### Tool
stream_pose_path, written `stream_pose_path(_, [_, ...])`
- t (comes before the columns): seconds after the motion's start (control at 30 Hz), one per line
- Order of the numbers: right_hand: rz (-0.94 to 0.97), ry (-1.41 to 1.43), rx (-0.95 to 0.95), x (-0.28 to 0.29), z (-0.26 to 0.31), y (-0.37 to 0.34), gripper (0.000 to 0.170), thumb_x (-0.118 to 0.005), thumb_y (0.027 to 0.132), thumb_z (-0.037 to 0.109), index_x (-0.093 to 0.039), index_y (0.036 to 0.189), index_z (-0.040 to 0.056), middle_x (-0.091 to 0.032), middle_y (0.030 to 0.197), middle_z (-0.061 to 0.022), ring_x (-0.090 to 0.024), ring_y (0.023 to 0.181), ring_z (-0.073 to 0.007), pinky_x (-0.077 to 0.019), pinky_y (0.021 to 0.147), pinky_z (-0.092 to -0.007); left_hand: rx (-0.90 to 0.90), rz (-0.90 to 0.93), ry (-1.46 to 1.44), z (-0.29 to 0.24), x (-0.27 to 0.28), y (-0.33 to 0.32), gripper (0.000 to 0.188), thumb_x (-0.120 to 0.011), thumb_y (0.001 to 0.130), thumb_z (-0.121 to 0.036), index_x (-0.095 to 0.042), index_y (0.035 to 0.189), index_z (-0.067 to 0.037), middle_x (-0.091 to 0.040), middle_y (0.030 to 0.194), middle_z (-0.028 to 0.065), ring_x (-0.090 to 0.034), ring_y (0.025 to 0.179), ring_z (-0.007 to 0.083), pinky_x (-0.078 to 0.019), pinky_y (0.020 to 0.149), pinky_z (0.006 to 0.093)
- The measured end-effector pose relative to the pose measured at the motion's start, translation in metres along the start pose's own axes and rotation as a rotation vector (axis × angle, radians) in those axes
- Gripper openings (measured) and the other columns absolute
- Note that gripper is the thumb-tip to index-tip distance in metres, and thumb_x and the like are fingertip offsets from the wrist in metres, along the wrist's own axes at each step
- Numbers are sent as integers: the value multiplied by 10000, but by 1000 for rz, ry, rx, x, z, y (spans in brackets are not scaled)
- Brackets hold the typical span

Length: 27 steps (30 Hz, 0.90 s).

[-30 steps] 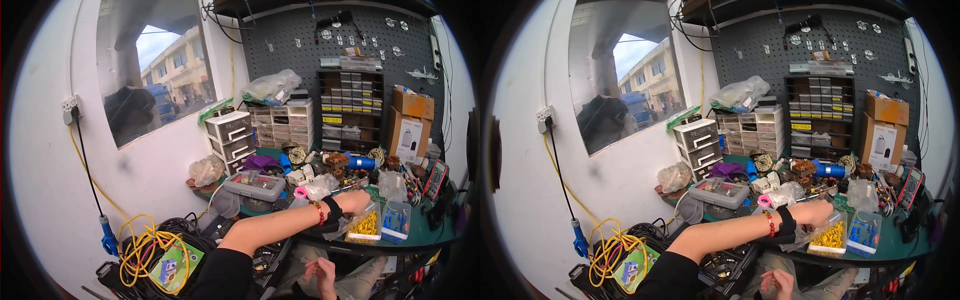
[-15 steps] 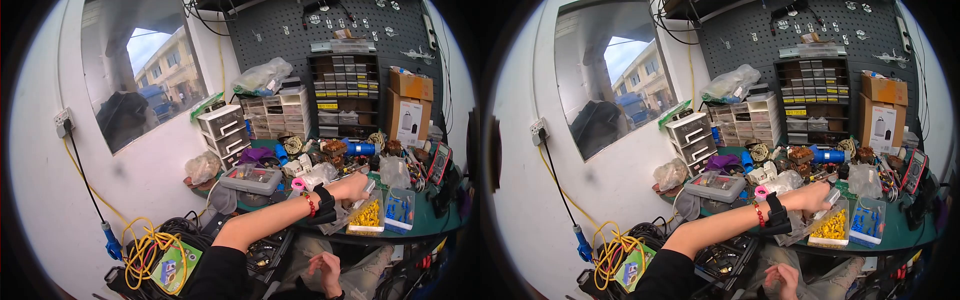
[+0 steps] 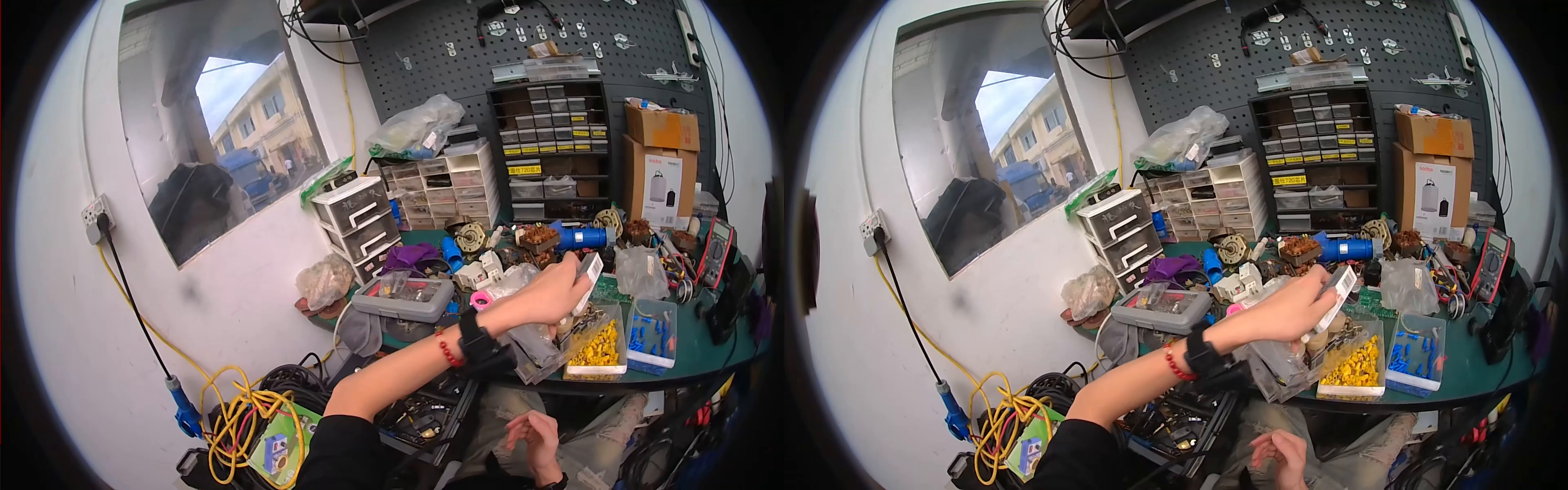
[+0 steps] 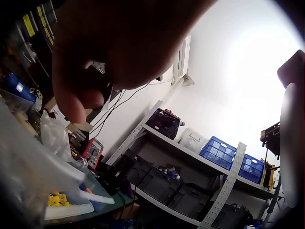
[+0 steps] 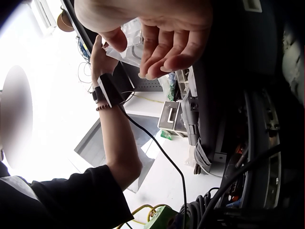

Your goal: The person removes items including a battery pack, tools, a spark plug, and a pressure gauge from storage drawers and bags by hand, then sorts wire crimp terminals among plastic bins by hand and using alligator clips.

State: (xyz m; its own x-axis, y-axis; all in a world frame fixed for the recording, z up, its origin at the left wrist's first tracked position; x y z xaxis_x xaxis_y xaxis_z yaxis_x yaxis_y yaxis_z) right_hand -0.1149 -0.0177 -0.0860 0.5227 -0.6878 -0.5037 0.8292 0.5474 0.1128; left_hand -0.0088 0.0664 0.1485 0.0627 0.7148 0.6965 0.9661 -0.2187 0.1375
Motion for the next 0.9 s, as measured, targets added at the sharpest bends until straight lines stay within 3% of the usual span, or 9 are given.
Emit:
stream_pose_path(0.07, [2,7,8,-1,0,0,486,-479,883,338,-614,822,-125,-613,619,-186,-600,499,-236,-502,493,-299,-1,59,-101,-2,-3,-15,371,-422,1001,-271,-390,1134,73,-600,777,134,-564,423,174,-429,342,297])
stream_pose_path(0.37, [-31,10,101,1,18,-10,492,-490,882,362,-594,873,-119,-601,616,-190,-597,491,-242,-498,463,-309,85,125,-322,6,-4,-61,318,-461,985,-254,-415,1133,24,-581,779,88,-491,368,150,-364,308,282])
stream_pose_path(0.43, [-42,22,146,5,26,-15,505,-491,883,375,-581,938,-118,-608,639,-194,-596,489,-244,-499,454,-308,41,174,-196,-7,-12,-83,304,-454,1010,-281,-422,1203,-48,-605,839,28,-525,500,79,-400,384,227])
stream_pose_path(0.5, [-164,64,255,14,43,-18,550,-475,896,411,-504,1113,-94,-632,780,-206,-604,504,-240,-504,439,-308,-201,150,-52,-7,-31,-101,282,-501,979,-218,-433,1185,-37,-619,793,120,-615,627,225,-480,556,352])
stream_pose_path(0.6, [-268,210,427,12,69,-21,555,-419,932,438,-430,1205,-45,-627,972,-181,-603,525,-196,-485,393,-269,-147,315,-220,-13,-63,-127,294,-508,974,-243,-433,1156,-24,-609,753,193,-634,713,377,-489,624,421])
stream_pose_path(0.63, [-598,610,371,19,66,-20,472,-429,965,390,-450,1172,-34,-615,911,-145,-597,525,-174,-464,369,-242,-276,212,-22,-16,-69,-132,233,-484,961,-194,-416,1035,16,-619,637,146,-641,608,365,-503,566,427])
stream_pose_path(0.7, [-335,210,382,10,98,-35,411,-437,1005,349,-572,1093,-30,-616,757,-87,-566,545,-136,-442,476,-234,-285,241,126,-5,-85,-137,263,-500,953,-201,-427,1093,10,-627,706,158,-621,613,393,-489,559,457])
stream_pose_path(0.83, [-265,36,352,43,76,-38,425,-419,1012,368,-526,1145,-21,-609,801,-88,-545,512,-136,-420,448,-229,-376,229,158,-20,-85,-147,301,-533,939,-201,-435,1141,-1,-619,803,159,-608,632,404,-479,558,483])
stream_pose_path(0.9, [-256,19,365,42,78,-43,431,-420,1012,387,-539,1106,-16,-610,812,-92,-533,485,-138,-419,443,-235,-537,50,248,-17,-88,-151,323,-562,927,-208,-442,1158,-15,-603,865,151,-614,651,385,-485,548,464])
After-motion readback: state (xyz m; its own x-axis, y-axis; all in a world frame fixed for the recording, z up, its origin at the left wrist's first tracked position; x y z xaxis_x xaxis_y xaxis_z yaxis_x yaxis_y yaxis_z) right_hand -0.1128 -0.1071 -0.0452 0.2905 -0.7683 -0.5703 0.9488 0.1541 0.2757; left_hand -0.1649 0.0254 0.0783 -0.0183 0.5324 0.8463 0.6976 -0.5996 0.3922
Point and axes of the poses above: each hand's wrist, its own y-axis towards the middle knuckle, its own x-axis out of the back of the hand, z = x × y, the point moved 6 cm from there along y, towards the middle knuckle
